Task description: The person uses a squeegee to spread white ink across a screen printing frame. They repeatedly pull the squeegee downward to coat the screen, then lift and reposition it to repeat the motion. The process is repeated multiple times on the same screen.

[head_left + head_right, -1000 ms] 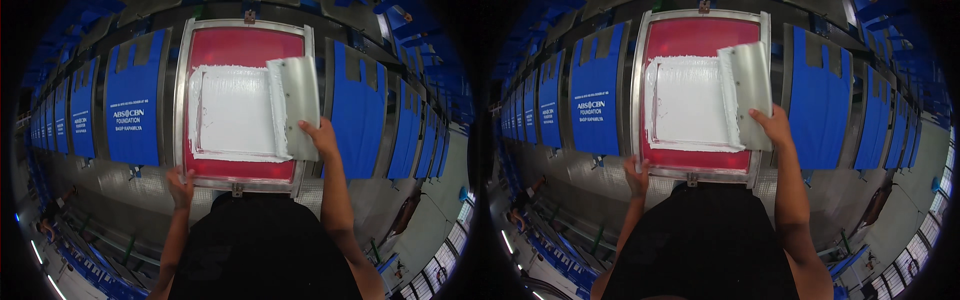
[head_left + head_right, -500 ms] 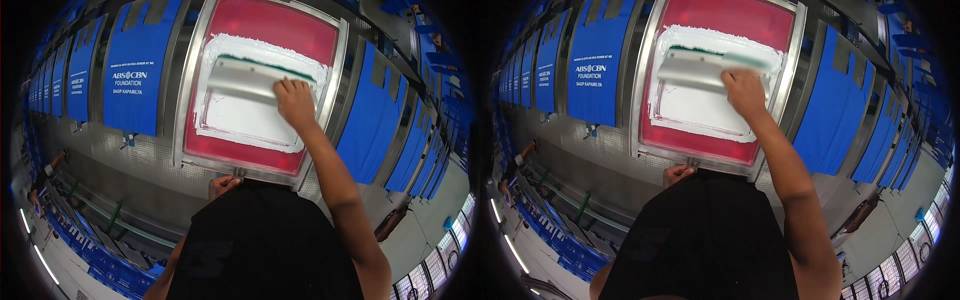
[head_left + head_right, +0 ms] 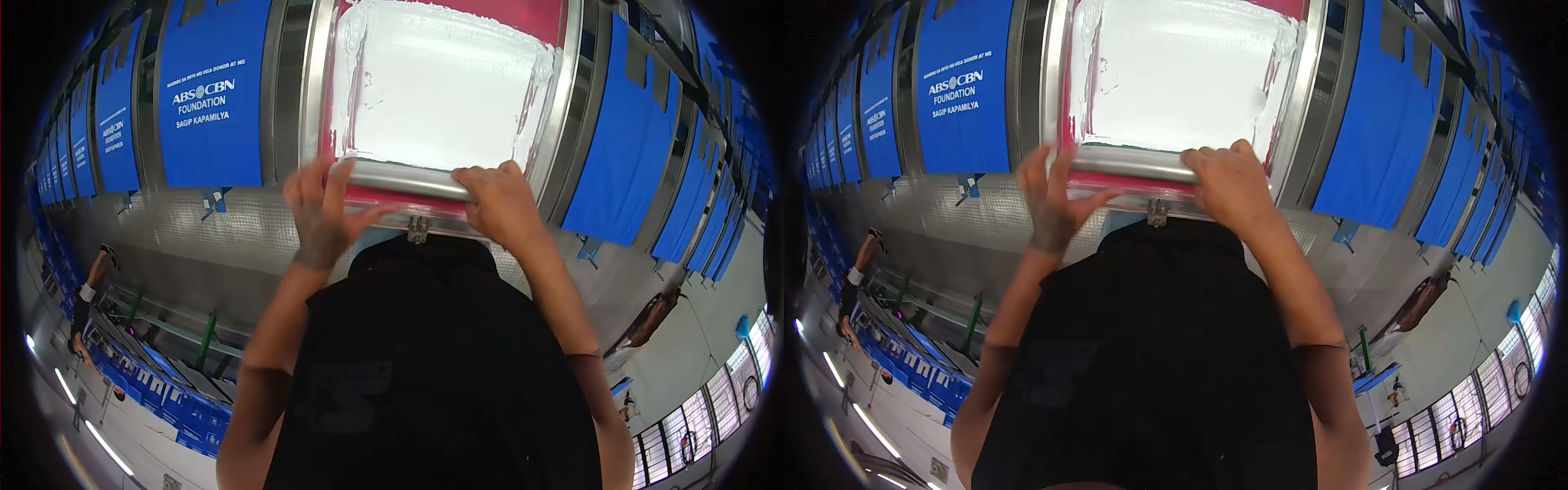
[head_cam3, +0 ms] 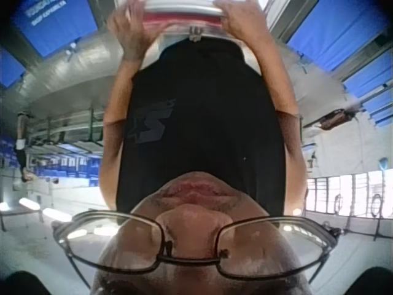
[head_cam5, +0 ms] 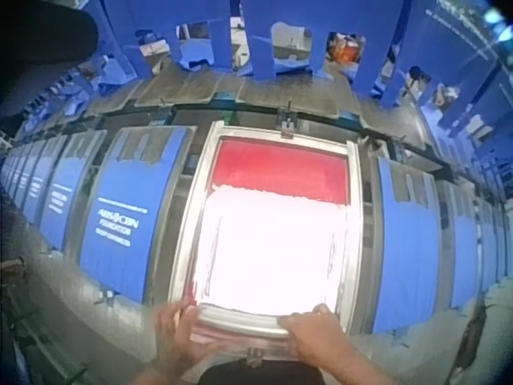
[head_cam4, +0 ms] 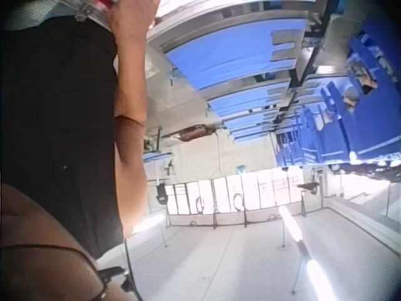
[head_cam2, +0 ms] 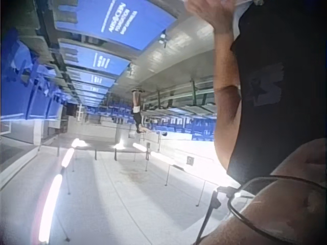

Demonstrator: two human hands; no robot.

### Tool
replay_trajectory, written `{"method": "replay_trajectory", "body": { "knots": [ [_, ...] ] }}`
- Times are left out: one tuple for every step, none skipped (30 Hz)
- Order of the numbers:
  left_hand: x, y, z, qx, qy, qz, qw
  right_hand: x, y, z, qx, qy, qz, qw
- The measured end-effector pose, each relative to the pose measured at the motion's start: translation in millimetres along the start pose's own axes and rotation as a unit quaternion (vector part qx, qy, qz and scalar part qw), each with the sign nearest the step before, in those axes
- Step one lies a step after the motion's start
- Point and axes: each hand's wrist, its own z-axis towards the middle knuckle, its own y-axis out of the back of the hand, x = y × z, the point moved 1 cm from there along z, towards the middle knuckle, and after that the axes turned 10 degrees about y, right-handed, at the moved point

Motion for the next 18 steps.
{"method": "replay_trajectory", "body": {
  "knots": [
    [2, -1, 26, 0.019, -0.049, 0.022, 0.998, -3, -1, -2, -0.012, -0.011, -0.023, 1.0],
    [10, -7, 31, 0.072, -0.064, 0.04, 0.995, -10, -3, -7, -0.025, -0.026, -0.047, 0.998],
    [17, -13, 39, 0.126, -0.078, 0.052, 0.988, -16, -1, -14, -0.036, -0.043, -0.074, 0.996],
    [34, -23, 33, 0.213, -0.057, 0.065, 0.973, -24, -4, -25, -0.086, -0.064, -0.087, 0.99],
    [47, -37, 27, 0.296, -0.036, 0.077, 0.951, -31, -15, -34, -0.117, -0.076, -0.085, 0.987],
    [50, -42, 17, 0.263, -0.053, 0.056, 0.962, -38, -32, -45, -0.147, -0.09, -0.08, 0.982],
    [51, -42, 5, 0.229, -0.069, 0.033, 0.97, -41, -44, -54, -0.178, -0.105, -0.076, 0.976],
    [49, -38, 0, 0.193, -0.081, 0.012, 0.978, -37, -48, -55, -0.202, -0.118, -0.079, 0.969],
    [45, -36, 3, 0.196, -0.075, 0.005, 0.978, -31, -50, -53, -0.207, -0.143, -0.073, 0.965],
    [41, -35, 8, 0.2, -0.068, -0.002, 0.977, -27, -50, -51, -0.211, -0.167, -0.068, 0.961],
    [38, -32, 11, 0.207, -0.061, -0.009, 0.976, -25, -52, -49, -0.213, -0.193, -0.06, 0.956],
    [35, -29, 17, 0.203, -0.077, -0.015, 0.976, -28, -53, -47, -0.228, -0.181, -0.064, 0.955],
    [36, -29, 10, 0.199, -0.077, -0.019, 0.977, -27, -58, -50, -0.236, -0.176, -0.076, 0.953],
    [39, -29, -3, 0.193, -0.071, -0.02, 0.978, -22, -64, -57, -0.242, -0.165, -0.087, 0.952],
    [43, -30, -10, 0.186, -0.071, -0.021, 0.98, -19, -71, -61, -0.253, -0.157, -0.099, 0.95],
    [49, -33, -17, 0.156, -0.13, 0.0, 0.979, -21, -91, -67, -0.299, -0.146, -0.093, 0.938],
    [51, -37, -8, 0.163, -0.126, -0.006, 0.979, -24, -83, -61, -0.297, -0.145, -0.102, 0.938],
    [53, -42, 1, 0.171, -0.122, -0.013, 0.978, -27, -72, -54, -0.295, -0.144, -0.112, 0.938]
  ]
}}
